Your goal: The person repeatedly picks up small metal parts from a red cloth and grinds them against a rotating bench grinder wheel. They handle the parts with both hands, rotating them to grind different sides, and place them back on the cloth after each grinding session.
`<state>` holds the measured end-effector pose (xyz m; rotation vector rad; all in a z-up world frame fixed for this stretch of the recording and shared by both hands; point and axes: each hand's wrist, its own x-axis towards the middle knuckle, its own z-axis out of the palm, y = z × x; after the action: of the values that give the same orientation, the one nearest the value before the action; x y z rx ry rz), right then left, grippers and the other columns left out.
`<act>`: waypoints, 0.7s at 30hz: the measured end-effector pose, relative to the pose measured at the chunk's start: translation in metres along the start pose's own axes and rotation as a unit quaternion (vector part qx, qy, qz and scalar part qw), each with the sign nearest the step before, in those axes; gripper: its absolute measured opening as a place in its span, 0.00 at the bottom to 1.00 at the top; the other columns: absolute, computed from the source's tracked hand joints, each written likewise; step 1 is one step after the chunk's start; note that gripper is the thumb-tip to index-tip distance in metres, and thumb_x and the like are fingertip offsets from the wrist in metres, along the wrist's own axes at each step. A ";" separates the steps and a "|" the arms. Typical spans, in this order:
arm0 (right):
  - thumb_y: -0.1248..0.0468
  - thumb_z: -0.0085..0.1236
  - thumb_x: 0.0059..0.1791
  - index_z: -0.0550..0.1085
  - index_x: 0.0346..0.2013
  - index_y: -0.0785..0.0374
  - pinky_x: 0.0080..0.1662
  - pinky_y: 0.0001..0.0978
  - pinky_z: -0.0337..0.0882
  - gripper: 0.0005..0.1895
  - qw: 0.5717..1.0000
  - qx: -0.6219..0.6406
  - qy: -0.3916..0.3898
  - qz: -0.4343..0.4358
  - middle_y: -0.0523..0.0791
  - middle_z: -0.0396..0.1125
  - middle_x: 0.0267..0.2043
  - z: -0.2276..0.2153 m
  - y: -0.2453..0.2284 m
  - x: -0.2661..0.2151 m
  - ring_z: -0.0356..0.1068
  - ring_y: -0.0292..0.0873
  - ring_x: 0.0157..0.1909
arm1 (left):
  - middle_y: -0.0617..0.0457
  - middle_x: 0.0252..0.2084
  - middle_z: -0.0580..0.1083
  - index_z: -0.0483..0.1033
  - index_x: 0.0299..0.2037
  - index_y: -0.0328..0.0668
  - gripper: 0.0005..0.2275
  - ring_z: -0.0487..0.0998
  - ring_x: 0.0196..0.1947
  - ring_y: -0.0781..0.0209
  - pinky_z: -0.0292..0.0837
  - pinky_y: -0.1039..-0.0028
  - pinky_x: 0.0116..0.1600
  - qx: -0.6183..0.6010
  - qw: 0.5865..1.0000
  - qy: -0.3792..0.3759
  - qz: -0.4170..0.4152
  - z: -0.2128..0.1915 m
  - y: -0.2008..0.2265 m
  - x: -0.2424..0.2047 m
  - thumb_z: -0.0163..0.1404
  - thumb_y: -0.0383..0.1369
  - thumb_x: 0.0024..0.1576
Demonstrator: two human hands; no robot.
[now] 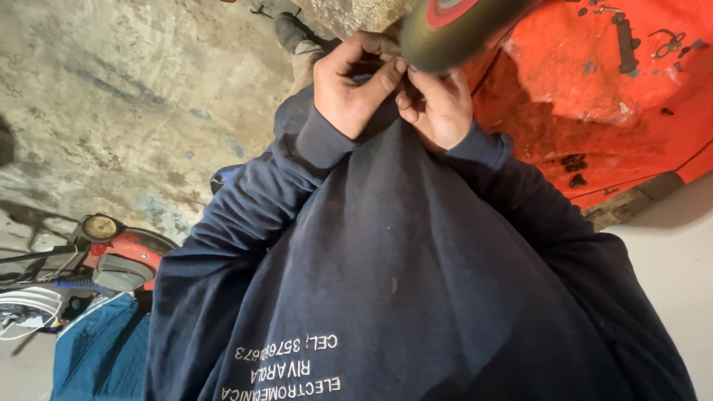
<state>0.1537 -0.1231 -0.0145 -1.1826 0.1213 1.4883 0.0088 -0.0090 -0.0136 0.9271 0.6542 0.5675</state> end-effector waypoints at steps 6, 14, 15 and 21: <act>0.67 0.51 0.60 0.72 0.46 0.67 0.28 0.26 0.61 0.04 0.999 0.024 -0.019 -0.023 0.44 0.66 0.33 0.008 -0.006 -0.001 0.64 0.36 0.28 | 0.51 0.38 0.79 0.73 0.49 0.29 0.05 0.81 0.37 0.66 0.79 0.75 0.47 -0.037 0.999 -0.009 -0.009 0.003 0.003 0.000 0.54 0.21 0.67; 0.68 0.52 0.60 0.71 0.40 0.68 0.27 0.27 0.60 0.06 0.999 -0.008 -0.010 -0.049 0.45 0.65 0.31 0.001 -0.001 -0.005 0.62 0.36 0.26 | 0.51 0.40 0.79 0.74 0.49 0.29 0.05 0.80 0.40 0.68 0.78 0.76 0.50 -0.034 0.999 -0.009 -0.007 0.002 -0.001 -0.004 0.55 0.22 0.67; 0.68 0.52 0.60 0.71 0.39 0.69 0.27 0.27 0.60 0.07 0.998 -0.024 -0.010 -0.062 0.46 0.65 0.31 0.002 -0.002 -0.007 0.61 0.37 0.25 | 0.52 0.41 0.79 0.73 0.49 0.29 0.05 0.80 0.41 0.68 0.77 0.76 0.50 -0.044 0.999 -0.018 -0.012 0.001 -0.001 -0.005 0.55 0.22 0.66; 0.65 0.52 0.60 0.75 0.42 0.71 0.27 0.23 0.61 0.10 0.975 -0.196 -0.010 -0.108 0.43 0.68 0.30 0.003 -0.019 -0.028 0.62 0.32 0.24 | 0.52 0.44 0.78 0.76 0.50 0.30 0.06 0.77 0.44 0.69 0.73 0.77 0.54 -0.044 0.994 -0.094 -0.029 -0.008 -0.005 -0.008 0.55 0.22 0.66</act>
<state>0.1618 -0.1340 0.0163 -1.4445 -0.3204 1.3654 -0.0018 -0.0129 -0.0194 0.8647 0.4813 0.4470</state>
